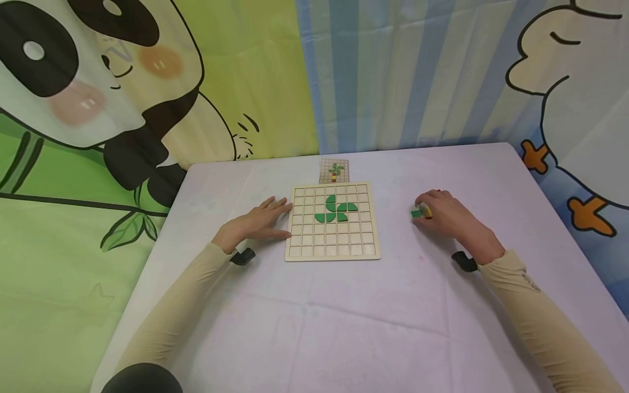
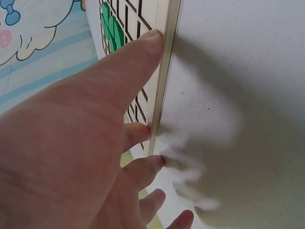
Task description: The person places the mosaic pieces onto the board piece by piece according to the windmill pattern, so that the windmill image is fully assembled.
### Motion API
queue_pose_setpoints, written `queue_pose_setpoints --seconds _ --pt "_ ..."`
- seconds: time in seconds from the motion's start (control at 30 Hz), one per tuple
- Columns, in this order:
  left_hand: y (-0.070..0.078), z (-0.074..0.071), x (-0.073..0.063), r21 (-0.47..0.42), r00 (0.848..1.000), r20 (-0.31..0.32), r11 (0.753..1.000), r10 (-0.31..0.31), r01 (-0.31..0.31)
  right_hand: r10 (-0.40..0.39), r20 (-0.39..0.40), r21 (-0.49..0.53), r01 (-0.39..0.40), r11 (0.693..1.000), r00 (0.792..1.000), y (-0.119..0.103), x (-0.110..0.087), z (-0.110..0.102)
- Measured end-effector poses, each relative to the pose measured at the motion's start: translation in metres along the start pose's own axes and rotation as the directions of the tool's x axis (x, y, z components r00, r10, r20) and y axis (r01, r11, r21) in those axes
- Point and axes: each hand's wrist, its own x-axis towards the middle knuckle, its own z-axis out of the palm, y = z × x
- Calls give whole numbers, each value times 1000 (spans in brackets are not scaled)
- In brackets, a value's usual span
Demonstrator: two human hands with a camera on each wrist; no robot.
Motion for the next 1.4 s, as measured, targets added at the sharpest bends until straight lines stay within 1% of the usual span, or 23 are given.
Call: queue_pose_setpoints --seconds 0.03,0.1,0.13,0.2,0.3,0.37,0.77,0.87,1.0,1.1,1.4 --pt "0 0 0 1 1000 0 1000 1 -1 39 -3 -11 -39 999 999 -1 0 0" --pt "0 0 0 -1 1000 0 1000 0 0 90 -3 -28 -90 996 996 -3 -1 1" --pt "0 0 0 -2 1000 -1 1000 0 0 99 -3 -31 -99 995 995 -4 -1 1" --pt "-1 1 1 -3 1000 -3 1000 0 0 70 -12 -27 -70 997 998 -4 -1 2" --pt "-1 1 1 -1 1000 -6 1000 1 -1 3 -17 1 -3 1000 1000 -3 -1 2" --pt "-1 1 0 2 1000 -6 1000 0 0 -22 -16 22 22 1000 1000 -3 -1 3" --pt "0 1 0 12 1000 0 1000 -5 5 -48 -42 50 50 998 998 -4 1 4" --pt "0 2 0 7 1000 -1 1000 -7 7 -76 -15 55 77 995 997 -2 0 1" --pt "-1 2 1 3 1000 -2 1000 -6 6 -139 29 63 137 989 990 2 -1 -4" --pt "-1 2 1 8 1000 -3 1000 -2 2 -157 44 74 154 985 987 5 -1 -6" --pt "-1 1 1 13 1000 -2 1000 2 -2 -157 7 81 156 984 988 4 2 -1"
